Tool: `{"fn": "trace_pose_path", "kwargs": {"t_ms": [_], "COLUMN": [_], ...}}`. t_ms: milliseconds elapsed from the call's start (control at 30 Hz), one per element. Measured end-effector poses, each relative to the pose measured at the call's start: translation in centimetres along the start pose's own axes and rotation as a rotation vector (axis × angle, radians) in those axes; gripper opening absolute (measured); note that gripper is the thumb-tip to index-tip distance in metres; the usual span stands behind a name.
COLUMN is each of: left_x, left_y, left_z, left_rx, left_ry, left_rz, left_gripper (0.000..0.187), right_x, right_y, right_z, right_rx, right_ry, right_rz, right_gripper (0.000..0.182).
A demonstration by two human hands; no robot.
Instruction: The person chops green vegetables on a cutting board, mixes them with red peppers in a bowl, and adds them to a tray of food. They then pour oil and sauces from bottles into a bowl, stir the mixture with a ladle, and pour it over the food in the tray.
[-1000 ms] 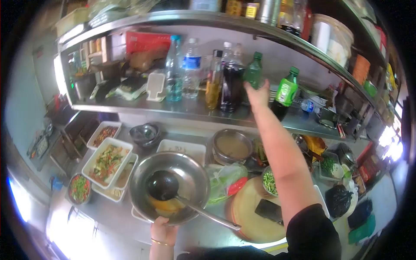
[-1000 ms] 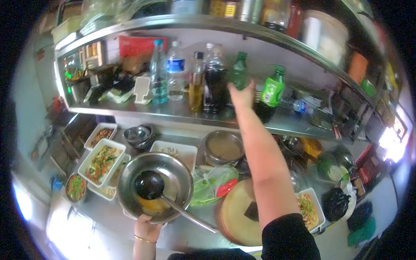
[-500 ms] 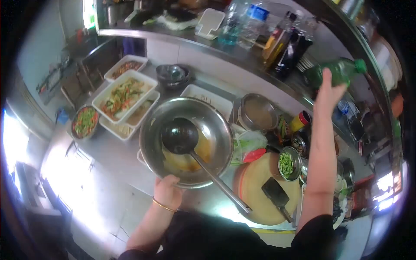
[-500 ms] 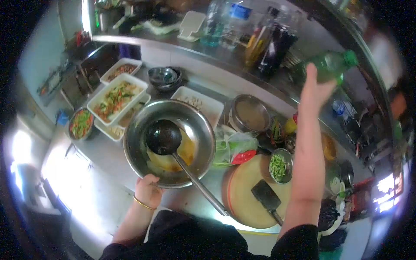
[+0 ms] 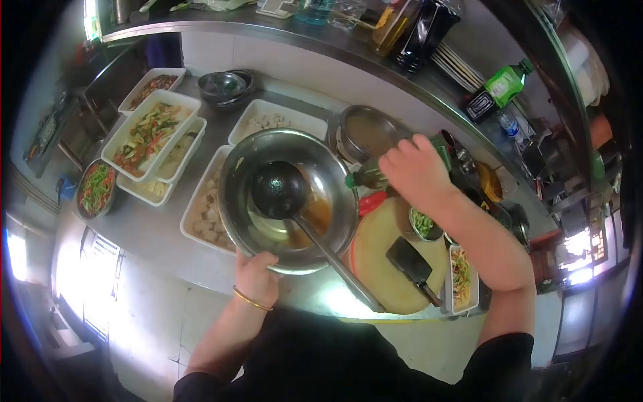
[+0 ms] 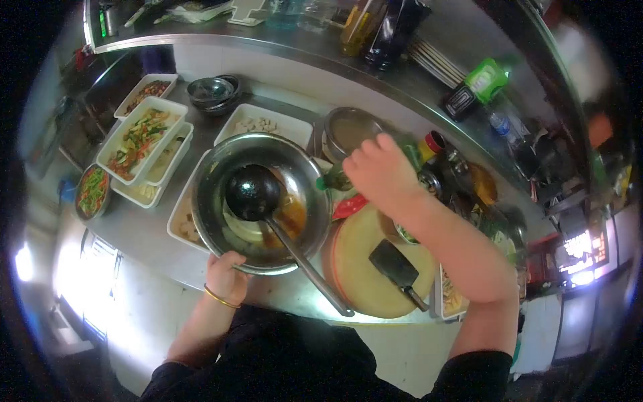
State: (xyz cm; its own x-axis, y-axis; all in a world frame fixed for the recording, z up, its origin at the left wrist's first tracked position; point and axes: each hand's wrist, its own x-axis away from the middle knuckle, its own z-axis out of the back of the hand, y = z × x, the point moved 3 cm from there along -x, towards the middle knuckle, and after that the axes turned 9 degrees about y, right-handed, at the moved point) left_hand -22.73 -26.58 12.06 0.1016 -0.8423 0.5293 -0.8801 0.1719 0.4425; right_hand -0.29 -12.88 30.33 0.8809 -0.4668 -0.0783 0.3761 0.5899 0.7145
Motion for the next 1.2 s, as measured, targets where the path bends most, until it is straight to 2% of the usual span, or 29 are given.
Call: {"fn": "trace_pose_path", "kwargs": {"t_ms": [67,167,300,433,567,633,667,767,800,900,933,967,1000,1033,1067,1133,1167,1200], "left_x": [-0.3,-0.6,-0.9,-0.8,-1.3,-1.3,-1.2,-0.9,-0.7,-1.0,-1.1,-1.0,-0.7,-0.5,-0.4,-0.9,-1.5,-1.8], "left_y": [-0.4,-0.8,-1.1,-1.0,-1.5,-1.2,-1.2,-1.0,-0.7,-0.3,-0.1,0.2,0.5,0.5,0.3,0.3,0.1,0.1], "left_z": [-0.1,-0.5,-1.1,-2.0,-2.3,-2.8,-2.9,-4.1,-4.4,-4.5,-4.6,-4.9,-5.0,-5.2,-5.2,-4.0,-3.0,-2.1], "left_rx": [-0.003,0.001,-0.023,-0.048,-0.062,-0.091,-0.098,-0.087,-0.067,-0.024,-0.017,-0.018,-0.022,-0.028,0.003,-0.147,-0.216,-0.217], "left_ry": [-0.008,-0.020,-0.050,-0.047,-0.047,-0.057,-0.017,0.013,-0.012,-0.059,-0.067,-0.087,-0.104,-0.119,-0.124,-0.131,-0.139,-0.144], "left_rz": [0.012,0.018,0.024,0.013,0.021,0.034,0.010,-0.017,0.009,0.120,0.159,0.156,0.157,0.159,0.162,0.087,0.042,0.010], "left_gripper": [0.077,0.079,0.080,0.080,0.077,0.076,0.069,0.054,0.053,0.050,0.049,0.049,0.048,0.048,0.051,0.054,0.055,0.046], "right_x": [0.7,1.8,2.1,3.8,4.5,5.4,5.9,7.5,8.7,8.9,8.0,7.3,6.2,4.9,3.7,1.5,0.4,-0.5], "right_y": [0.6,-2.2,1.5,-1.1,0.9,0.7,0.3,1.0,1.2,3.1,5.2,7.8,10.8,13.3,16.0,20.4,21.1,21.6], "right_z": [0.6,1.8,1.2,0.3,-0.1,-0.6,-0.9,-1.8,-3.2,-2.0,-0.4,-0.4,0.4,2.2,2.3,-0.6,-1.9,-4.0], "right_rx": [0.016,-0.056,0.074,-0.065,-0.016,-0.095,-0.134,-0.768,-1.043,-1.633,-1.783,-1.867,-1.875,-1.937,-1.835,-1.609,-1.504,-1.472], "right_ry": [-0.055,-0.018,0.046,-0.087,-0.012,-0.049,-0.070,-0.205,-0.284,0.152,0.214,0.456,0.729,0.885,1.023,1.173,1.159,1.114], "right_rz": [0.003,0.150,-0.066,0.052,-0.126,-0.137,-0.144,-0.630,-0.767,-1.131,-1.334,-1.341,-1.355,-1.236,-1.139,-1.119,-1.255,-1.357], "right_gripper": [0.010,0.008,0.006,0.008,0.010,0.015,0.018,0.035,0.053,0.060,0.062,0.063,0.061,0.060,0.060,0.062,0.063,0.061]}}
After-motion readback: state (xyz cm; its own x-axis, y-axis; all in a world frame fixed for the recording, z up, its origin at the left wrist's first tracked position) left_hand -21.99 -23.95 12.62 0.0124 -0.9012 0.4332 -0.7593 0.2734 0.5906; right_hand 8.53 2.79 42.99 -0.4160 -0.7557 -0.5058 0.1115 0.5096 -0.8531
